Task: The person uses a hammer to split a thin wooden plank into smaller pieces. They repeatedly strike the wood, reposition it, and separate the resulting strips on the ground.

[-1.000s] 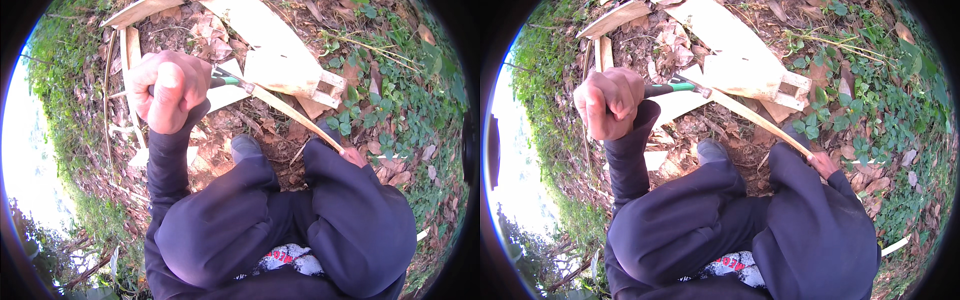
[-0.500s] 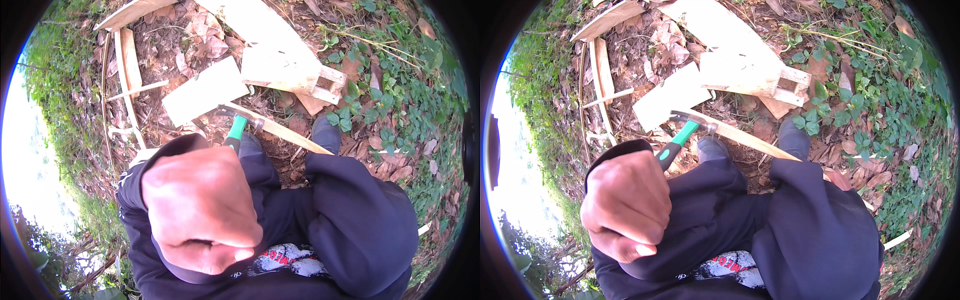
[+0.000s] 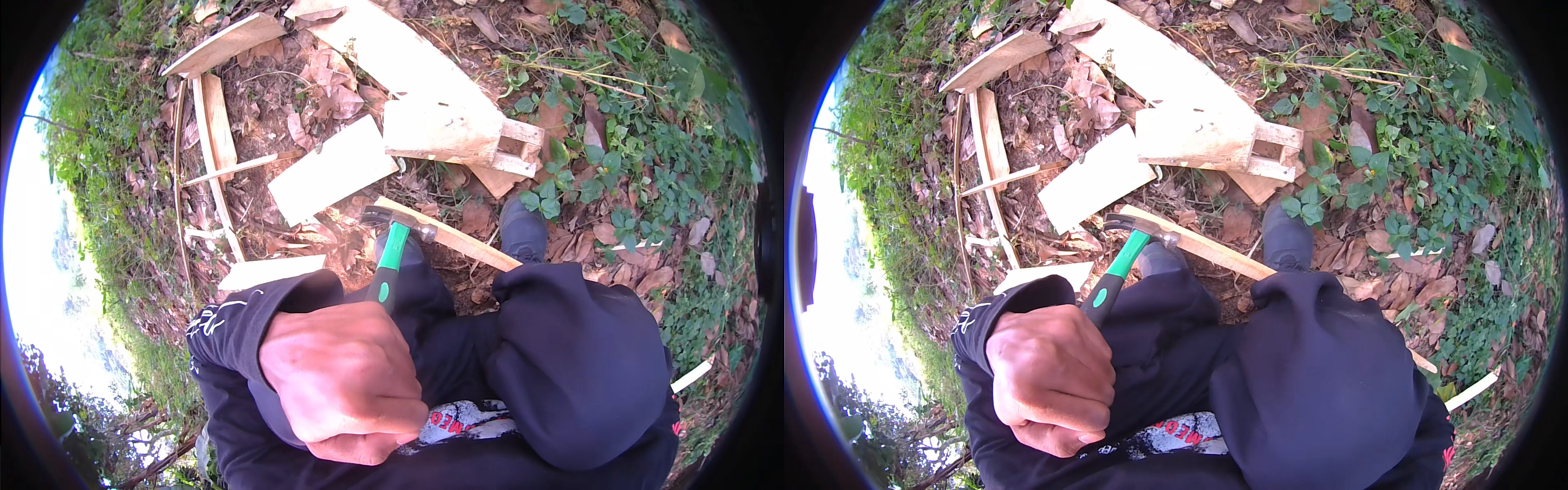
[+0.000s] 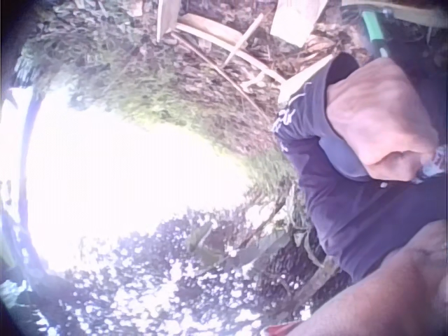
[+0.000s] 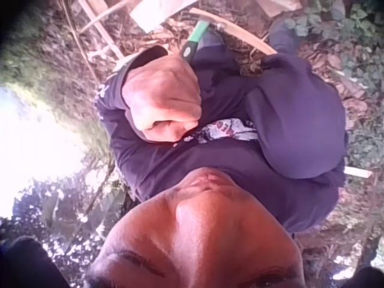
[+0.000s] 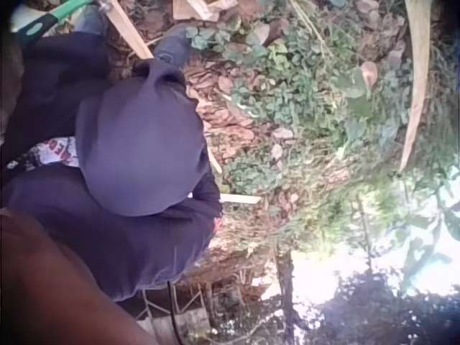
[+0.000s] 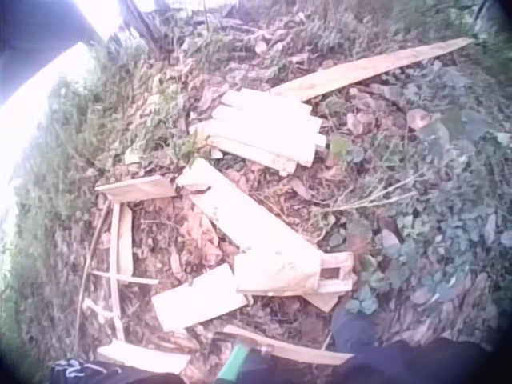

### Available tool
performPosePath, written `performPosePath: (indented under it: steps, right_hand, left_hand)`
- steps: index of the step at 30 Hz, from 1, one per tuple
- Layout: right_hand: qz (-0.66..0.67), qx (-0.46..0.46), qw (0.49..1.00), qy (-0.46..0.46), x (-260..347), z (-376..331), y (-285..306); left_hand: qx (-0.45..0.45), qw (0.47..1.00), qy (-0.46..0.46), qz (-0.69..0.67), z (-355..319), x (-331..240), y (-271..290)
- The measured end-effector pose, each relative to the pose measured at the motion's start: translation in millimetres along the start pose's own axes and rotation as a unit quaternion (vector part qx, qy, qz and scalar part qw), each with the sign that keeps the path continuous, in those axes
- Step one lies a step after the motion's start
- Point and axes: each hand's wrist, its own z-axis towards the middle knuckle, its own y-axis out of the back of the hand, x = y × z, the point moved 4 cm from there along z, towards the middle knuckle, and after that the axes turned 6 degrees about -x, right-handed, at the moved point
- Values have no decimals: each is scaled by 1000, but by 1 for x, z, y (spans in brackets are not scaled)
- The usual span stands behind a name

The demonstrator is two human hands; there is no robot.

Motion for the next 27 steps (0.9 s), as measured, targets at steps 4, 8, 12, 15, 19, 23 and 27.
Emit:
performPosePath:
  steps: [4, 8, 12, 15, 19, 23, 27]
  right_hand:
    - [-19, -24, 999, 11, 25, 8, 19]
    - [-36, -43, 998, 25, 46, 13, 33]
    - [-56, -71, 995, 43, 64, 21, 50]
    - [-73, -88, 992, 49, 80, 30, 64]
    - [-94, -106, 989, 37, 94, 33, 77]
    - [-111, -111, 987, 16, 105, 33, 86]
    - [-128, -105, 986, -4, 115, 37, 87]
  left_hand:
    - [4, 1000, -3, 7, 8, -2, -4]
    - [4, 1000, -4, 18, 8, -2, 0]
    - [-28, 999, -16, 37, 14, -2, -2]
    - [-43, 998, -27, 29, 17, -2, 3]
    - [-41, 998, -23, 38, 20, -1, 8]
    - [-33, 998, -29, 38, 18, 0, 14]
    - [-75, 997, -5, 12, 13, 9, 36]
